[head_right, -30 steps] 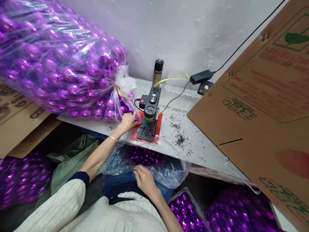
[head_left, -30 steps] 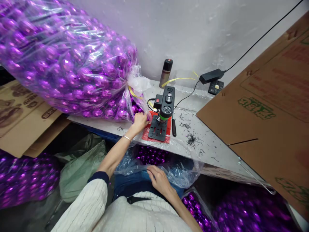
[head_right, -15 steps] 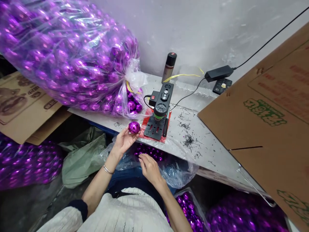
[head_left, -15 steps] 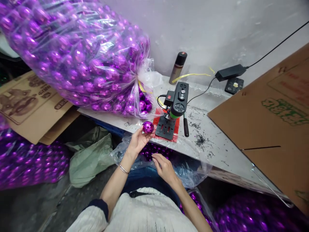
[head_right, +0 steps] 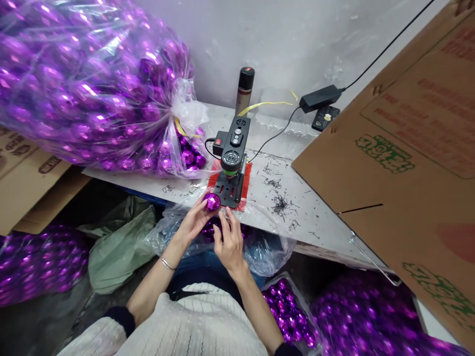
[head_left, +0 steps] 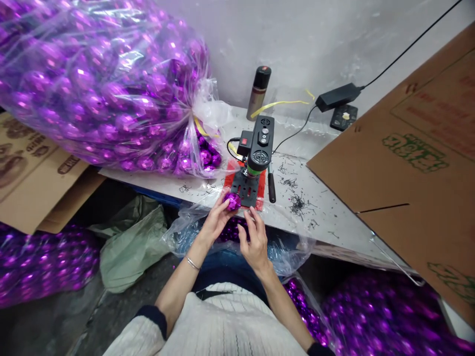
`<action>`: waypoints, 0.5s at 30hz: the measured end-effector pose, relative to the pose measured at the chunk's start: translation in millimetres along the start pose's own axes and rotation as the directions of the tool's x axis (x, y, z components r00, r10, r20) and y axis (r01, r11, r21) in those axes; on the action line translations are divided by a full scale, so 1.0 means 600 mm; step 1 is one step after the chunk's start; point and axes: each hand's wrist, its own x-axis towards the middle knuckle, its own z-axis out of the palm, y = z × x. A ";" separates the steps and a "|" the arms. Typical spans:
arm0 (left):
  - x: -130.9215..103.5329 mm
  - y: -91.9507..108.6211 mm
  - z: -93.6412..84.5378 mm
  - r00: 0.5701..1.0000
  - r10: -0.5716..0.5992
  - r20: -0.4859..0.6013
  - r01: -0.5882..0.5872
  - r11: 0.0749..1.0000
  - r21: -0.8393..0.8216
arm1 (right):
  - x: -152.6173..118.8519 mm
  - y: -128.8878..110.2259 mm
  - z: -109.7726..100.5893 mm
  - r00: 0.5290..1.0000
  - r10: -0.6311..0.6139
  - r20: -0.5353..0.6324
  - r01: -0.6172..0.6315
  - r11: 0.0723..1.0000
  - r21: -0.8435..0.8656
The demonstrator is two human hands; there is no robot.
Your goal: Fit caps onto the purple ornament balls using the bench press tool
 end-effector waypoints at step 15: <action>0.104 -0.017 0.007 0.907 0.418 0.039 -0.345 0.688 0.638 | -0.019 0.014 -0.011 0.995 0.079 0.056 -0.081 0.996 0.034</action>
